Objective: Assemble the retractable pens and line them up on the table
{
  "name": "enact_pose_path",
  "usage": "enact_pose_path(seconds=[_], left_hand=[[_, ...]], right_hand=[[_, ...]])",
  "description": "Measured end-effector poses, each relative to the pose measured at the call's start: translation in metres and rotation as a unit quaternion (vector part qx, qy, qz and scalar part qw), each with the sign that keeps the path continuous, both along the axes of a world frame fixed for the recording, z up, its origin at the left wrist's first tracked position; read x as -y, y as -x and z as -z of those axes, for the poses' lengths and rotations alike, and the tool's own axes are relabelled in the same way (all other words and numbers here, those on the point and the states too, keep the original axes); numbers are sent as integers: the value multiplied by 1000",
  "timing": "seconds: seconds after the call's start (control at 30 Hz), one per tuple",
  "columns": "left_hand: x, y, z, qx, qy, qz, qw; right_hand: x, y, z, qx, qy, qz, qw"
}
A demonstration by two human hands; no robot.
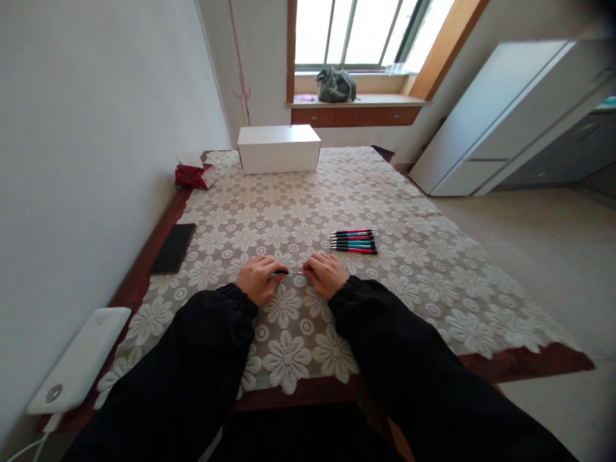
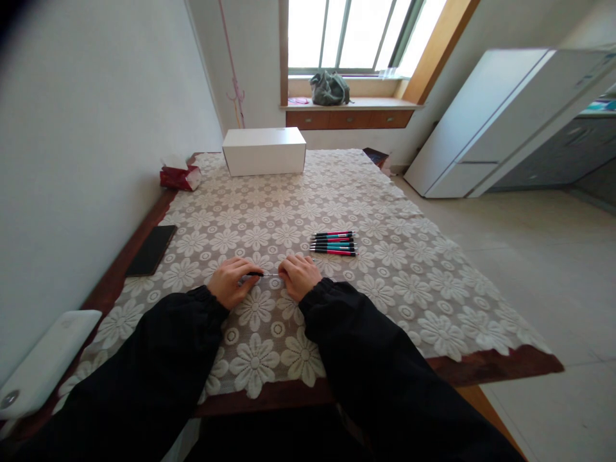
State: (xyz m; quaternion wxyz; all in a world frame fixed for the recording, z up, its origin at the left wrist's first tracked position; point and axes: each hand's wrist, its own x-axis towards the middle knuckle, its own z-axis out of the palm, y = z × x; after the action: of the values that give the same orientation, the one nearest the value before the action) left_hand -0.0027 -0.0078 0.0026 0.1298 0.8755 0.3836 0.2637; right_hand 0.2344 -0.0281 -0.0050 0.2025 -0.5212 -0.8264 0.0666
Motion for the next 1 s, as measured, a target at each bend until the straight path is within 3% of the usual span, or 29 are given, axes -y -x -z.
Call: enact_pose_path(seconds=[1.0], left_hand=[[-1,1,0,4,6,-1,1000]], right_hand=[[0,0,1,-3,0,-11,1000]])
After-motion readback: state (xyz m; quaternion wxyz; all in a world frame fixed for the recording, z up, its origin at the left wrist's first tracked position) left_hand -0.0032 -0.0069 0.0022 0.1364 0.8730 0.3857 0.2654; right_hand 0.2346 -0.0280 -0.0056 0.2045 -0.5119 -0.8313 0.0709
